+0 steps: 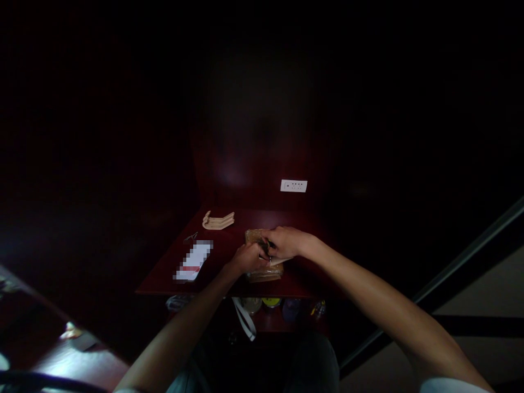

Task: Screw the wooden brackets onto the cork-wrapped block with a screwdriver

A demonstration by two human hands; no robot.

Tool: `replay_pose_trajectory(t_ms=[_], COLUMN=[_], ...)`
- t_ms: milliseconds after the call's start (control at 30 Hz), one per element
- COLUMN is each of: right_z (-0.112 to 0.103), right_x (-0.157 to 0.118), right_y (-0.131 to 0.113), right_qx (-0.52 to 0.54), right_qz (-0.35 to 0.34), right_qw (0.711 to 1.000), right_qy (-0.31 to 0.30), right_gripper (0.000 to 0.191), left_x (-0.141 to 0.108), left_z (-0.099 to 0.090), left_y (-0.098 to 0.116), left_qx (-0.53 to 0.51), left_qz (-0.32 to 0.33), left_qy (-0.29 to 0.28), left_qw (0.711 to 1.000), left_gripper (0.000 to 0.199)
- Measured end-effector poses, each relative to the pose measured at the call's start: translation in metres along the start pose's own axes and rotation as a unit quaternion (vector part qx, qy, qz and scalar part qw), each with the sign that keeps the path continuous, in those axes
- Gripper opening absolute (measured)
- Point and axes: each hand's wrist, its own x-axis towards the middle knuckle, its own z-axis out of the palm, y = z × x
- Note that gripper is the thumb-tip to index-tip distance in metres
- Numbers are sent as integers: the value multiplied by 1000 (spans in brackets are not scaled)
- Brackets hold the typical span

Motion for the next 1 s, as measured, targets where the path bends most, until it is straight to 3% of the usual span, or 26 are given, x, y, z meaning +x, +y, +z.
replay_pose_trajectory(t_ms=[400,733,1000], right_z=[-2,0,-1], right_x=[-1,-12,-10], right_y=[-10,-9,-6], right_qx=[-43,-35,-23], right_qz=[46,-11,3], right_qw=[998,999,1000], right_qy=[2,21,7], right_gripper=[36,28,33], left_x=[-2,-3,-5], left_z=[-1,0,-2], left_y=[3,1,5], left_qx=[7,6,-1], left_qz=[21,29,13], left_qy=[1,18,2], left_qw=[1000,999,1000], left_gripper=[21,21,21])
